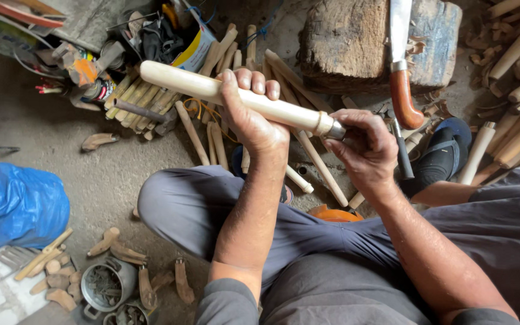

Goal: The person sits on the floor and assembles wooden handles by inserting metal ferrules. They use a knife to shave the wood for a better fit and a hammer to secure the ferrules. The person repeatedly tests the fit of the ferrules on the wooden pieces.

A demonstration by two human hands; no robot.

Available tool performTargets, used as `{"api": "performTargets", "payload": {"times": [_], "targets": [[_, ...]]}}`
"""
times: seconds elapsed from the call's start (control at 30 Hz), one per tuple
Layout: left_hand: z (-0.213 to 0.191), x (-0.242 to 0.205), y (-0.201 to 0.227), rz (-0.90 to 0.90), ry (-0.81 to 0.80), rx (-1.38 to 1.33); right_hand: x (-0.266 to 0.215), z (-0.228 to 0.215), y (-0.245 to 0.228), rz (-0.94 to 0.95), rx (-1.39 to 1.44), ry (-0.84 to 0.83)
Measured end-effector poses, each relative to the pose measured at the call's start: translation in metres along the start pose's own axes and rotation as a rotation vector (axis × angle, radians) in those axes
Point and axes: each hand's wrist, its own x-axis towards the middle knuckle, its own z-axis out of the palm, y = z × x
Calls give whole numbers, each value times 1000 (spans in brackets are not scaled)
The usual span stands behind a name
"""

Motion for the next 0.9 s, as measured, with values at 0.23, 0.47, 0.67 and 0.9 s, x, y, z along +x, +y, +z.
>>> {"api": "performTargets", "payload": {"times": [0.23,0.47,0.67,0.9], "targets": [[-8,-5,-17,-58,-4,-75,-1,-8,2,-44,-131,12],[-9,-14,-25,-176,-47,-191,7,-16,2,22,239,89],[-15,-44,-50,-608,16,47,31,-33,-7,21,506,249],[-24,-50,-81,-961,-249,-230,58,-27,-45,-113,388,103]]}}
